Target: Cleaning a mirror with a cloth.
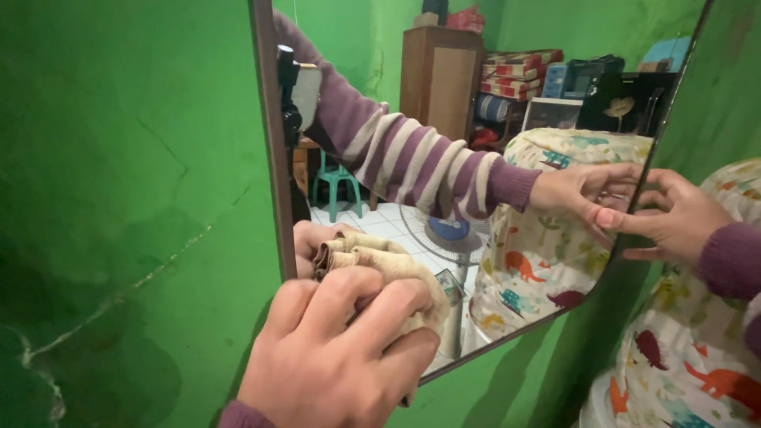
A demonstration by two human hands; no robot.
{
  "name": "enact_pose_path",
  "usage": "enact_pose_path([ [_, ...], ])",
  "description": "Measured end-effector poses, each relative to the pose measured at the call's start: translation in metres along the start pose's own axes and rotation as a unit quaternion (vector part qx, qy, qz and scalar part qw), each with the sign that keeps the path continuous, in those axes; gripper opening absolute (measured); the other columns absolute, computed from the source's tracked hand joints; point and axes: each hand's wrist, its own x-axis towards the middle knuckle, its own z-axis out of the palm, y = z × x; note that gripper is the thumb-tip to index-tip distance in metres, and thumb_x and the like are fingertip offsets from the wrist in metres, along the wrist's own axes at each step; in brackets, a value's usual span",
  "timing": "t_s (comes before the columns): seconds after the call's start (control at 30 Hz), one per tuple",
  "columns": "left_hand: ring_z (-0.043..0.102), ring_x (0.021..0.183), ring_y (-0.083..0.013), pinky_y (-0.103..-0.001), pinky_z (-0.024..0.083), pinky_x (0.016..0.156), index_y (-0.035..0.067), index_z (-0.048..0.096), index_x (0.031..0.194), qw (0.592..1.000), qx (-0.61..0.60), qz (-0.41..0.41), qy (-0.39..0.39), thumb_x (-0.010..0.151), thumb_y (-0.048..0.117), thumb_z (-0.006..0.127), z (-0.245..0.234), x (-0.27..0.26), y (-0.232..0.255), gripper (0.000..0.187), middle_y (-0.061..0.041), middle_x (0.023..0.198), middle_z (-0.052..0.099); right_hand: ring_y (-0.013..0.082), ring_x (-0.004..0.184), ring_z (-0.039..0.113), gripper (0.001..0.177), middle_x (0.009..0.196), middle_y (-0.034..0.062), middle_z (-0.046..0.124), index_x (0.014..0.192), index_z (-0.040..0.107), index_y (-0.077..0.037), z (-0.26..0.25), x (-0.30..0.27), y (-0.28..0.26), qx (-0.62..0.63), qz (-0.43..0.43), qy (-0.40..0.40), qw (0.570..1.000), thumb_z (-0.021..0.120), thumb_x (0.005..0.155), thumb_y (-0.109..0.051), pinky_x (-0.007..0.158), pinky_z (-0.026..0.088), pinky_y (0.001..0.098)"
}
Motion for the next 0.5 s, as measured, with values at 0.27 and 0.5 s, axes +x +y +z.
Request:
enact_pose_path([
  [0.27, 0.056, 0.107, -0.0221, -0.045, 0.043, 0.093, 0.027, 0.078, 0.091, 0.997, 0.034, 0.053, 0.045, 0.075, 0.023, 0.074, -0.012, 0.065, -0.030, 0.017, 0.002, 0.114, 0.063, 0.0291, 0.109, 0.070, 0.084, 0.128, 0.0131, 0.066, 0.146, 0.043, -0.010, -0.003, 0.008, 0.005, -0.026, 0.007, -0.012, 1.000, 0.081, 0.074, -0.031, 0.082, 0.063, 0.0548],
  [0.5, 0.056, 0.121, -0.0220, -0.049, 0.044, 0.100, 0.031, 0.076, 0.101, 0.996, 0.087, 0.013, 0.033, 0.093, 0.027, 0.080, -0.006, 0.120, -0.057, 0.010, 0.004, 0.120, 0.065, 0.0275, 0.107, 0.070, 0.086, 0.122, 0.0112, 0.069, 0.145, 0.045, -0.013, -0.002, 0.004, 0.004, -0.038, 0.007, -0.008, 0.999, 0.085, 0.073, -0.038, 0.083, 0.061, 0.0549],
])
